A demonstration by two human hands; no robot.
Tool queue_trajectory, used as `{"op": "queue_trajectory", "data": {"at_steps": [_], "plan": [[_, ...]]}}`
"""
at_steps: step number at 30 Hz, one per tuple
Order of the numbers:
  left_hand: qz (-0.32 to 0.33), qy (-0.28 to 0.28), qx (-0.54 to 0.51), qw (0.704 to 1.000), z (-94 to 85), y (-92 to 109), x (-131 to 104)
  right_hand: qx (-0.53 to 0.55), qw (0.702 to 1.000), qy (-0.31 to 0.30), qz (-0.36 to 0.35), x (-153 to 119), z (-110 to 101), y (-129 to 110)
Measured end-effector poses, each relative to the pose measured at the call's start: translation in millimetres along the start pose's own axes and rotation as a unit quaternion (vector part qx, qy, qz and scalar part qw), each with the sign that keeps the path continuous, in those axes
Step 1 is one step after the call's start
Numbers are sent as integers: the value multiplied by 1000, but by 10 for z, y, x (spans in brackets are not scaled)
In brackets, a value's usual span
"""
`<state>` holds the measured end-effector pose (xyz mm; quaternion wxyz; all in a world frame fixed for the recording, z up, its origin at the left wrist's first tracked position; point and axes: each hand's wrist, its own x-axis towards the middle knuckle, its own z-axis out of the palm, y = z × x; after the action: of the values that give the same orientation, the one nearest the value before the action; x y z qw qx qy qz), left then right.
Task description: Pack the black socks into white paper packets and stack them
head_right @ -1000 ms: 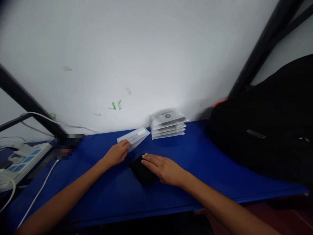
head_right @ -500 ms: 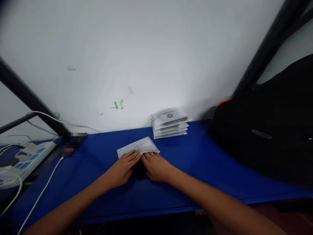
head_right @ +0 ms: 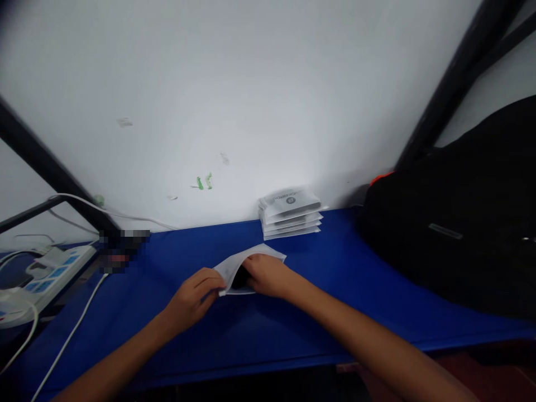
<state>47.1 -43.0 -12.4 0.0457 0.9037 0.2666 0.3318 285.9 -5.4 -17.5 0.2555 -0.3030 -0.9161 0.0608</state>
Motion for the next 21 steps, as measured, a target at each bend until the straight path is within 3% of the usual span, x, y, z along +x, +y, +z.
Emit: {"op": "queue_trajectory", "data": {"at_steps": [2, 3, 5, 7, 11, 15, 21], "plan": [[9, 69, 3, 998, -36, -9, 17, 17, 999, 26, -24, 7, -153, -96], [9, 88, 6, 996, -52, 1, 37, 26, 996, 73, -48, 14, -205, -156], [6, 109, 10, 994, -76, 42, 85, 15, 981, 168, -94, 35, -253, -281], [10, 111, 14, 994, -85, 97, 128, -34, 966, 217, -138, 63, -237, -383], [28, 110, 11, 994, -58, 184, 163, -89, 953, 210, -200, 121, -119, -480], [23, 116, -27, 993, -35, 198, 147, -81, 955, 202, -202, 132, -84, -422], [20, 166, -37, 985, -264, 182, 96, -81, 982, 131, -113, -148, -361, 186]]}}
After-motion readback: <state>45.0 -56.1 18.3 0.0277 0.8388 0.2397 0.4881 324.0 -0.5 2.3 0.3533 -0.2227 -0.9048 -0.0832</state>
